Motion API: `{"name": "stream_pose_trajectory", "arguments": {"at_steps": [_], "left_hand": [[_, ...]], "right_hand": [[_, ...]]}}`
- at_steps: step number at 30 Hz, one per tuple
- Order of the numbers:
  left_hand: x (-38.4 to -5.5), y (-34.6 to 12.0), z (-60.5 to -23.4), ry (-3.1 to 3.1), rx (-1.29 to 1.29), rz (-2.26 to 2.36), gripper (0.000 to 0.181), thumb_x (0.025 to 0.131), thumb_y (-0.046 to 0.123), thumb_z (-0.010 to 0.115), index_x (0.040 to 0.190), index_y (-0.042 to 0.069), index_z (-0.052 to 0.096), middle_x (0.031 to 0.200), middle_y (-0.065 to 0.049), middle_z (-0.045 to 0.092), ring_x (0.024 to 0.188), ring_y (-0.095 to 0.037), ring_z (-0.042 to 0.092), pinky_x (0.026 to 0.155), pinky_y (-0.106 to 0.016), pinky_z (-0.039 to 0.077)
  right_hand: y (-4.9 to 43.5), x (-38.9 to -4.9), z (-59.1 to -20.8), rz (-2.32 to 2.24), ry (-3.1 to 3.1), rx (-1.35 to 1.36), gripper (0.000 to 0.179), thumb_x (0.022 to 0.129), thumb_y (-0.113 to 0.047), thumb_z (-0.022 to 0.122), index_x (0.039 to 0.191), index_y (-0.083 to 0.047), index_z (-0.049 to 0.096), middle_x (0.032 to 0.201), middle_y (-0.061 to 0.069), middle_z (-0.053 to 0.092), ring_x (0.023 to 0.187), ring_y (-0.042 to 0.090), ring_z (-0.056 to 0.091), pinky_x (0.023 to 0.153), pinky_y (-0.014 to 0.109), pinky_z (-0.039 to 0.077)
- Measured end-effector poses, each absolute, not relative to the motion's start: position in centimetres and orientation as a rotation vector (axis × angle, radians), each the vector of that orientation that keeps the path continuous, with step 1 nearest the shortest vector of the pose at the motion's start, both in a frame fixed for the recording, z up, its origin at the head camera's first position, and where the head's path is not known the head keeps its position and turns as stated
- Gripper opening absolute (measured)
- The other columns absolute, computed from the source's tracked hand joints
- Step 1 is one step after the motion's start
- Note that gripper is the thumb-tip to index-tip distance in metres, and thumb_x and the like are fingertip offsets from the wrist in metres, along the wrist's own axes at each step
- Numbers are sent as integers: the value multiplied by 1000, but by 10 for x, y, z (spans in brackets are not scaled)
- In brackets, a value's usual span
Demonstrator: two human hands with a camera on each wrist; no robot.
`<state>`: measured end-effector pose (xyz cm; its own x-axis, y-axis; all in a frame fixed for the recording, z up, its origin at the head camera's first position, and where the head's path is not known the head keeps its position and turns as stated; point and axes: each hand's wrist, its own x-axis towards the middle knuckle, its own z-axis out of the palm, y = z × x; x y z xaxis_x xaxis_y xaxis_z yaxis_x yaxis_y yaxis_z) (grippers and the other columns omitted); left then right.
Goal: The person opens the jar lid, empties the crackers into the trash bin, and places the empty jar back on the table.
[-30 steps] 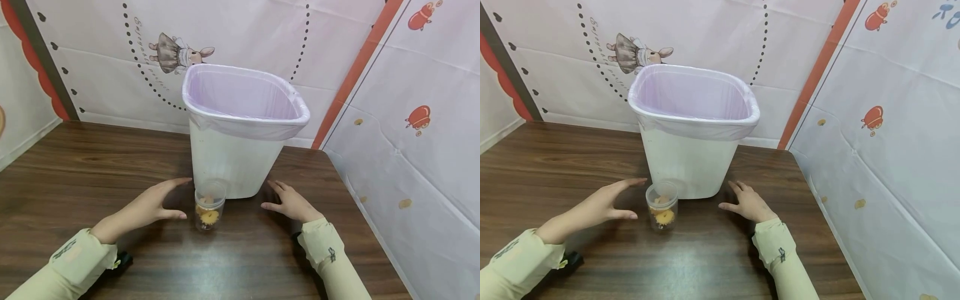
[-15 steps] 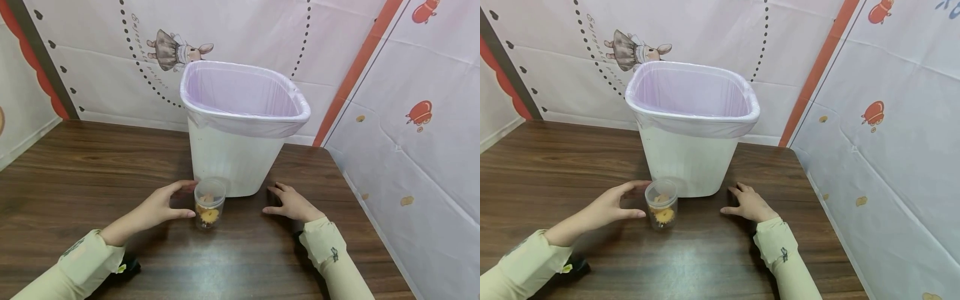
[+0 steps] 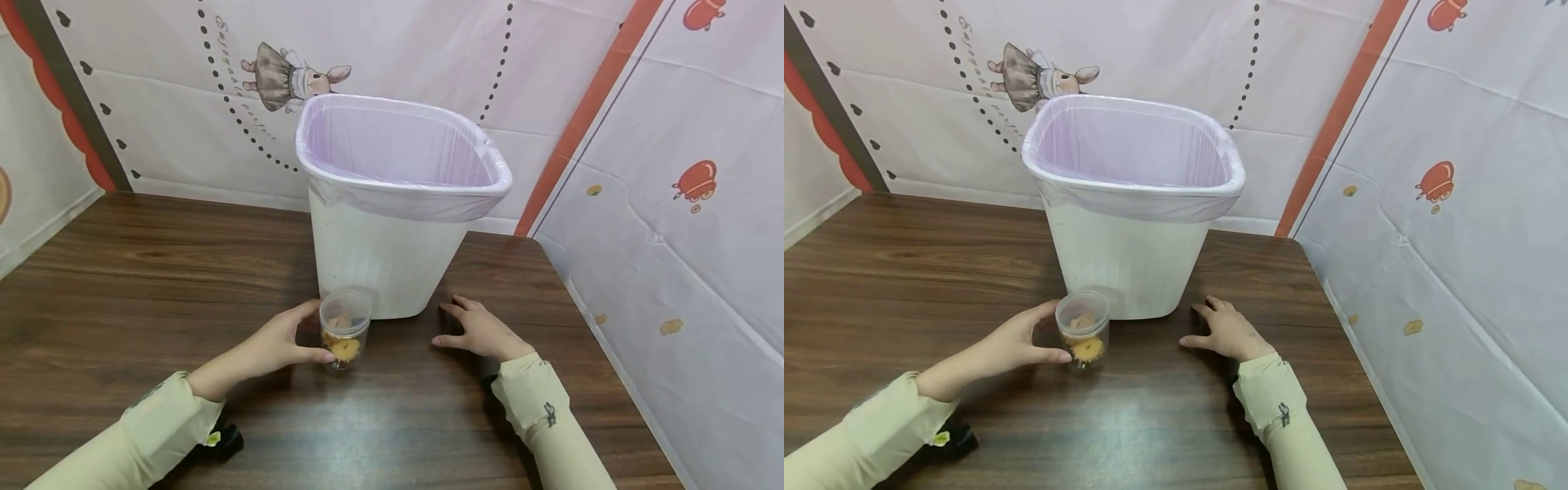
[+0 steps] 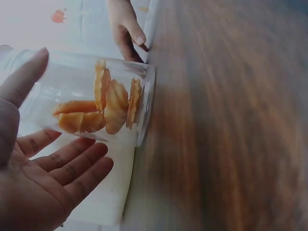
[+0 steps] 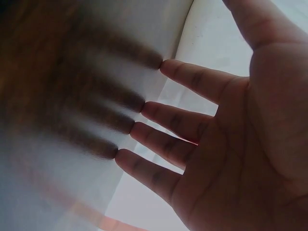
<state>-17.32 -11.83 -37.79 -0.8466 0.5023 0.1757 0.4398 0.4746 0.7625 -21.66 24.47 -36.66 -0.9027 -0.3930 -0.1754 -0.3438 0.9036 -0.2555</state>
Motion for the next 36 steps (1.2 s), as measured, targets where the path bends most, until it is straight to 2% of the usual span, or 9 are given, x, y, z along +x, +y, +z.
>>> {"name": "stream_pose_trajectory", "arguments": {"at_steps": [7, 14, 20, 36], "left_hand": [[-173, -113, -382, 2651, 873, 1357, 81, 75, 33, 81, 140, 3, 43, 130, -15, 59, 114, -33, 59, 94, -52, 48], [-174, -111, -388, 2669, 893, 1357, 79, 75, 34, 82, 139, 9, 44, 127, -10, 62, 115, -32, 59, 95, -54, 46], [-176, -109, -388, 2688, 915, 1351, 78, 75, 33, 81, 139, 8, 44, 128, -10, 61, 114, -31, 60, 95, -53, 47], [-175, -108, -385, 2805, 923, 1284, 76, 75, 34, 82, 138, 8, 47, 119, -4, 65, 102, -17, 61, 87, -39, 50]], "right_hand": [[244, -215, -367, -331, 2840, -540, 82, 83, -57, 65, 145, -9, 42, 154, 23, 28, 142, 42, 27, 109, 56, 34], [244, -214, -369, -339, 2838, -541, 82, 83, -58, 65, 145, -9, 42, 154, 23, 28, 142, 43, 27, 108, 56, 34], [244, -214, -367, -336, 2838, -539, 82, 83, -58, 65, 145, -9, 42, 154, 23, 28, 142, 43, 27, 109, 56, 34], [244, -215, -366, -324, 2843, -533, 82, 83, -59, 64, 144, -9, 43, 154, 22, 29, 142, 42, 27, 108, 56, 35]]}}
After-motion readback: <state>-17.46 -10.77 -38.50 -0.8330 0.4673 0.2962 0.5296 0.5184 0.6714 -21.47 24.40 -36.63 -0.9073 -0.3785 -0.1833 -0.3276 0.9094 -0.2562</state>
